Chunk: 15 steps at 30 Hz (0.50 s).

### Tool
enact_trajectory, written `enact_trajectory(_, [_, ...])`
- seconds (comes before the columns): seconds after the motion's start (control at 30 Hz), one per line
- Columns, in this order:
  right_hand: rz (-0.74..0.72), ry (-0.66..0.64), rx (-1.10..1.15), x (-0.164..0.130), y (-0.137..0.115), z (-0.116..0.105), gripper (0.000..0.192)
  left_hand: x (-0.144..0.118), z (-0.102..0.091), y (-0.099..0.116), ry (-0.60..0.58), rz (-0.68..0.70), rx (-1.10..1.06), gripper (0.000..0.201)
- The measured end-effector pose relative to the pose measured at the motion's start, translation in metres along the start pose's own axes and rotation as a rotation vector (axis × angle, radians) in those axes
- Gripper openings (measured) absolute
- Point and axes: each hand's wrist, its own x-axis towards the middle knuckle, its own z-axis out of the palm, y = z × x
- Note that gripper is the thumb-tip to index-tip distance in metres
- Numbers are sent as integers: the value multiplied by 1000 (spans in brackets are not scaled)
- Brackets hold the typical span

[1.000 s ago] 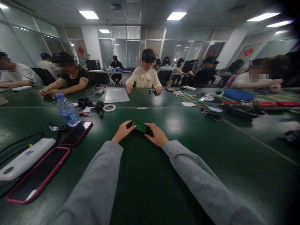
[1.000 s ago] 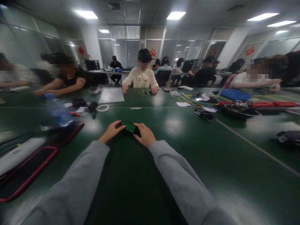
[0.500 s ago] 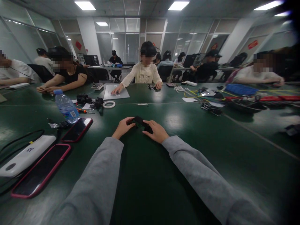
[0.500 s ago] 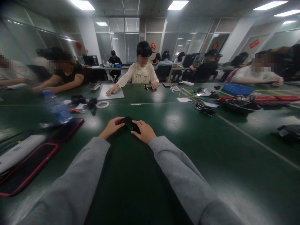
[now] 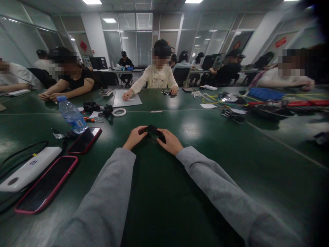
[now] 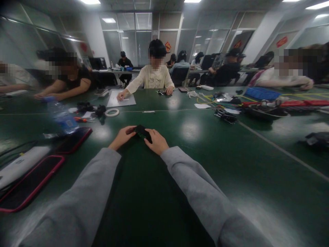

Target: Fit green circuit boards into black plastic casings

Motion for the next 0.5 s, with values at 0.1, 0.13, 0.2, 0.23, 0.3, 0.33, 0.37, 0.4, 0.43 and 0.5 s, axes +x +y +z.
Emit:
enact_trajectory(0.1, [-3, 17, -2, 0, 0, -1, 48, 0, 1, 2, 0, -4, 21, 39])
enact_trajectory(0.13, [-5, 23, -2, -1, 0, -1, 47, -1, 1, 3, 2, -7, 27, 39])
enact_trajectory(0.2, [-3, 27, 0, -1, -1, -1, 47, -2, 1, 5, 10, -10, 39, 39])
enact_trajectory(0.23, [0, 26, 1, -1, -1, -2, 47, -2, 1, 6, 11, -9, 46, 39])
enact_trajectory(0.3, [8, 24, 1, -1, -1, -2, 47, -4, 1, 9, 11, -7, 64, 38])
enact_trajectory(0.33, [10, 24, 0, -1, 0, -2, 47, -4, 1, 11, 10, -7, 76, 37])
enact_trajectory(0.37, [10, 23, 0, 0, 0, -2, 47, -4, 1, 12, 12, -8, 90, 37])
enact_trajectory(0.4, [9, 24, 0, 0, 0, -2, 47, -4, 1, 13, 16, -9, 105, 36])
enact_trajectory(0.43, [8, 22, 0, 0, 1, -2, 47, -5, 1, 14, 21, -9, 121, 35])
enact_trajectory(0.5, [10, 16, 3, 0, 1, -2, 47, -5, 0, 16, 29, -6, 152, 34])
